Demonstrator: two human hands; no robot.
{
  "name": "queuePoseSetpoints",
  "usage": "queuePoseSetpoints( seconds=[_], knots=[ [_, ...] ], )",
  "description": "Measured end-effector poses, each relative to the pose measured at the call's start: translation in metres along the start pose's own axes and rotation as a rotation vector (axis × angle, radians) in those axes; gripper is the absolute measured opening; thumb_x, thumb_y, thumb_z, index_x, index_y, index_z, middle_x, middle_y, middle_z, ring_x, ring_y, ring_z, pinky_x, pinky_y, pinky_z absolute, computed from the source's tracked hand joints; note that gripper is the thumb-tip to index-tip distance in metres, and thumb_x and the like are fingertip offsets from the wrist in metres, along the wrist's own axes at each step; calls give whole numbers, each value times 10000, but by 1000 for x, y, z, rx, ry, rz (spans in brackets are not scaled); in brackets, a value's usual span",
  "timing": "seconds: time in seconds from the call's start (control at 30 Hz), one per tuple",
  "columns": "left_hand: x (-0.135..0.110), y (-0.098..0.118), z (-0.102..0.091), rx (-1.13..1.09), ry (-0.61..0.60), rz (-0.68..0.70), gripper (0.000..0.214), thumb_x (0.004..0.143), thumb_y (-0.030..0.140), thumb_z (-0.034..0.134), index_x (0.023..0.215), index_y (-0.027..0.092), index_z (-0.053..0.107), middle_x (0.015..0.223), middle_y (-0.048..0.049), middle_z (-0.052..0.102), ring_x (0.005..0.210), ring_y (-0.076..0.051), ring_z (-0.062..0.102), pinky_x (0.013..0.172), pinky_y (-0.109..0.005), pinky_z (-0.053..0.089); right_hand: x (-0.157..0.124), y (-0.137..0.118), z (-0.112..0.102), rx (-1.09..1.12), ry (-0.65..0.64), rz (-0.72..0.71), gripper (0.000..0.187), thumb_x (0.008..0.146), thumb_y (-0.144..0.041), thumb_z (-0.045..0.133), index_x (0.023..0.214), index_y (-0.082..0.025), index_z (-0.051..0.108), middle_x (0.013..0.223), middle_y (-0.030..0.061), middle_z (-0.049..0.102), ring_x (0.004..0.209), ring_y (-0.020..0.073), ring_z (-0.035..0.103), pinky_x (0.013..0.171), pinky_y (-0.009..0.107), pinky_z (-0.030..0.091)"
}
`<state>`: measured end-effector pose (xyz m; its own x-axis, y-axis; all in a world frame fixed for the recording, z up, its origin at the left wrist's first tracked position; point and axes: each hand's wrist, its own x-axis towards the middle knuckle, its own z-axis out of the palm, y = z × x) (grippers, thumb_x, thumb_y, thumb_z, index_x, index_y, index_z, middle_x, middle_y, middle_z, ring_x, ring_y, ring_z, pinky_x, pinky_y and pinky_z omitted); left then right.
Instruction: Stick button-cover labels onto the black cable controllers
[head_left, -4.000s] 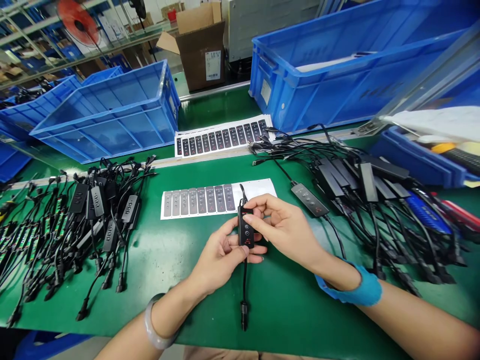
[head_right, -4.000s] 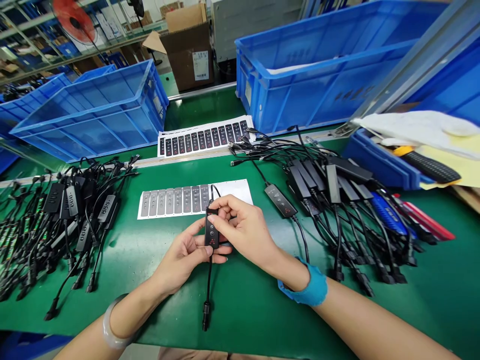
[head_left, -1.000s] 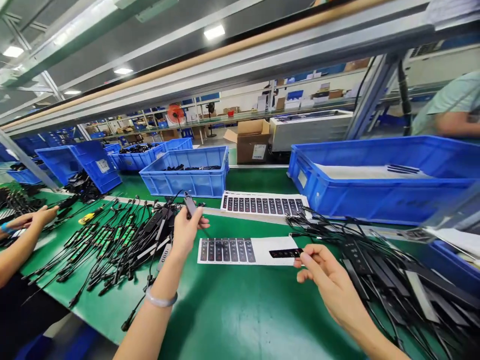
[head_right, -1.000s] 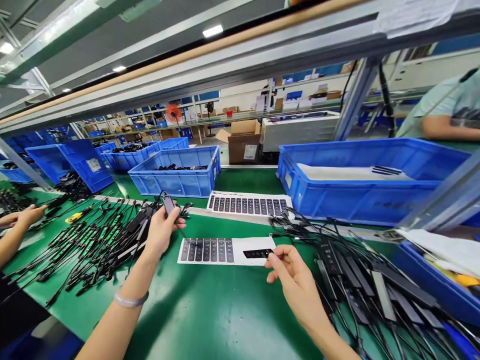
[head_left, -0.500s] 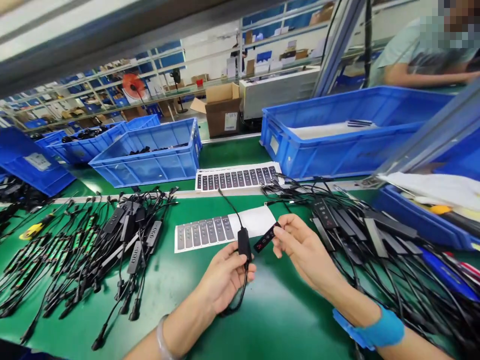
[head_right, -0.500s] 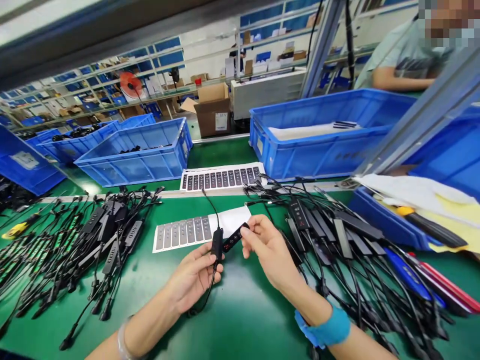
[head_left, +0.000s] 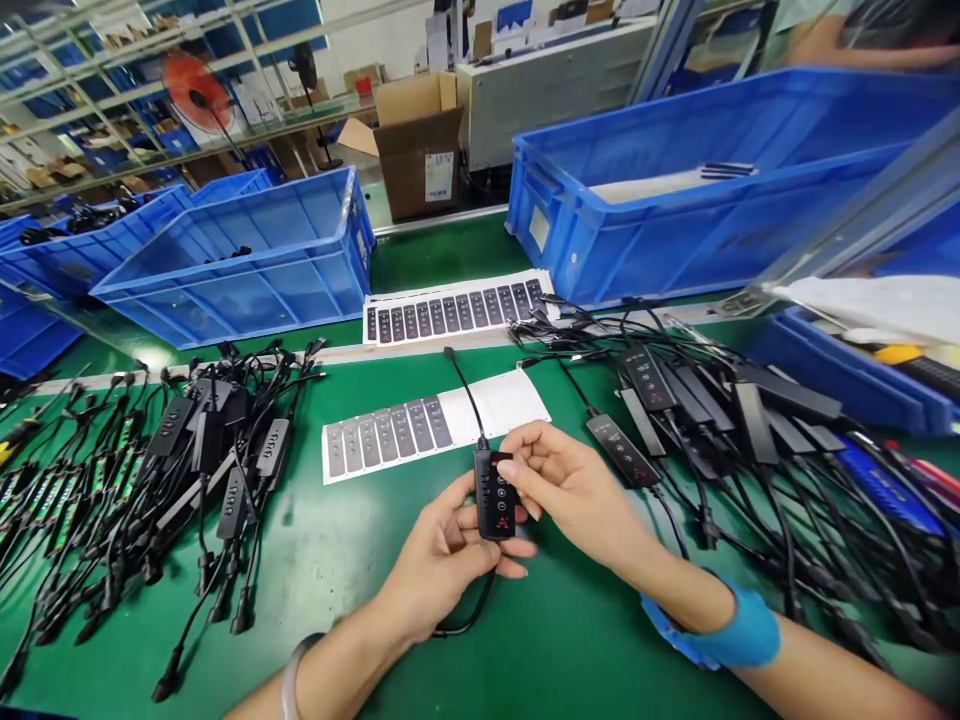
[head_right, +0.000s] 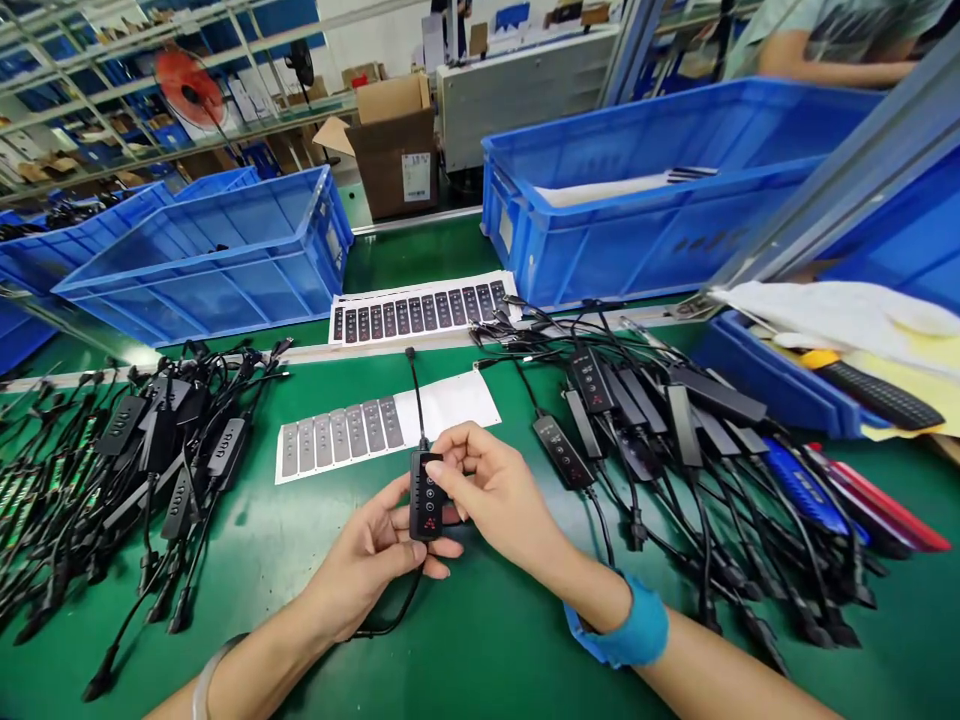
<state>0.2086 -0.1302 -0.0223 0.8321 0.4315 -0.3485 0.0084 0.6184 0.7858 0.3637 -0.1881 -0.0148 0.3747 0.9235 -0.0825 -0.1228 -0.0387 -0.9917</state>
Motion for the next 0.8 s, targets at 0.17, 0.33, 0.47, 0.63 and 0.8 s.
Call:
queuePoseSetpoints(
  seconds=[0.17,0.33,0.47,0.63,0.8],
  knots=[
    [-1,-2,1,2,-34,-9,594,782,206,729,1331,204,503,1111,-137,670,946,-253,685,779,-326,543,-3,1,0,12,-33,13,266,797,-417,672,839,-184,549,682,-25,482,547,82,467,417,154,451],
    [-1,-3,0,3,-51,-7,573,801,183,713,1332,215,503,1114,-134,674,964,-250,683,800,-330,547,-4,-1,-1,17,-42,13,220,812,-370,667,841,-186,551,684,-27,494,528,72,466,410,143,448],
    [-1,-4,0,-2,-52,-7,573,807,174,704,1339,220,495,1111,-132,677,960,-255,687,789,-327,549,-3,-1,-2,9,-45,-2,214,814,-365,668,841,-188,551,679,-34,496,482,60,455,386,144,428],
    [-1,-5,-1,1,-66,8,565,809,172,701,1334,221,498,1107,-130,680,959,-261,688,779,-324,552,-4,0,-2,20,-41,-7,213,819,-362,668,838,-186,550,682,-37,501,462,52,452,380,147,422],
    [-1,-5,0,3,-71,7,550,822,166,687,1335,214,495,1105,-129,678,965,-254,688,784,-311,555,-4,0,-2,6,-44,-21,182,827,-331,658,835,-183,553,678,-36,507,463,51,457,381,141,425]
  ],
)
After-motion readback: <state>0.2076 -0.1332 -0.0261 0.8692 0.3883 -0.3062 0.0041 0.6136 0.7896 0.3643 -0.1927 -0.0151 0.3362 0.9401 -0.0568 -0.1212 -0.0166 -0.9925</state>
